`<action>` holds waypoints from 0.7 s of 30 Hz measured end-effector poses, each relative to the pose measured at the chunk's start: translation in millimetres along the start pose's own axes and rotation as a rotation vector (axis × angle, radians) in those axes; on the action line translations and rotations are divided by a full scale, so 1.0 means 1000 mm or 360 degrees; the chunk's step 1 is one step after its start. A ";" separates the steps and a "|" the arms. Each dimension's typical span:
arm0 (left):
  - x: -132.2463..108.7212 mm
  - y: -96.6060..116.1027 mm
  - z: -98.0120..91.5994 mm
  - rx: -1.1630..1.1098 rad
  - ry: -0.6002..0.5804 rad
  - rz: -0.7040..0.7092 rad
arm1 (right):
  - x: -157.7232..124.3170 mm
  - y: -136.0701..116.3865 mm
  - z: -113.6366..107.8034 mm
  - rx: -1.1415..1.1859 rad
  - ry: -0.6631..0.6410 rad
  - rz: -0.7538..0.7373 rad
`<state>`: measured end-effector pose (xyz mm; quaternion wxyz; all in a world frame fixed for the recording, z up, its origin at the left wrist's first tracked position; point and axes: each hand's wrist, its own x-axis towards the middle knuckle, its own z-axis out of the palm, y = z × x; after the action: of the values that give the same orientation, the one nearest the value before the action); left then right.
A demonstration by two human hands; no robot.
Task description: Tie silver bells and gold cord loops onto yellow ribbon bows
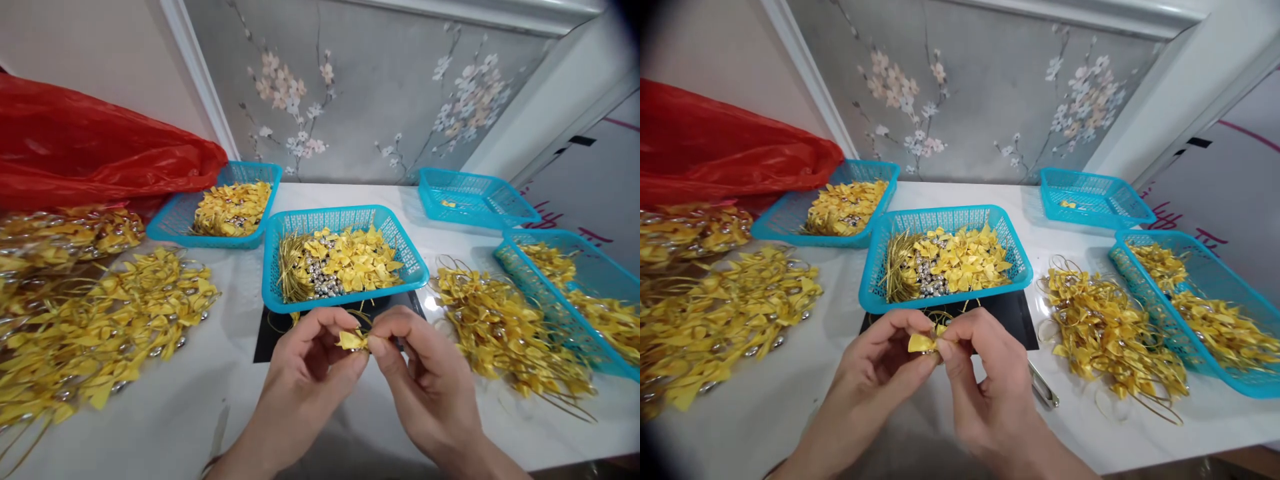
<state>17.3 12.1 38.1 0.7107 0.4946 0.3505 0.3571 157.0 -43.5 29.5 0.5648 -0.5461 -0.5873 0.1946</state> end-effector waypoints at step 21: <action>0.003 -0.006 -0.010 0.0112 -0.0073 0.0111 | 0.009 -0.009 -0.003 0.0367 -0.0133 0.0494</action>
<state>11.6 17.5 29.0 0.6879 0.5392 0.3290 0.3575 158.3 -39.7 42.6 0.5620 -0.5532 -0.4927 0.3680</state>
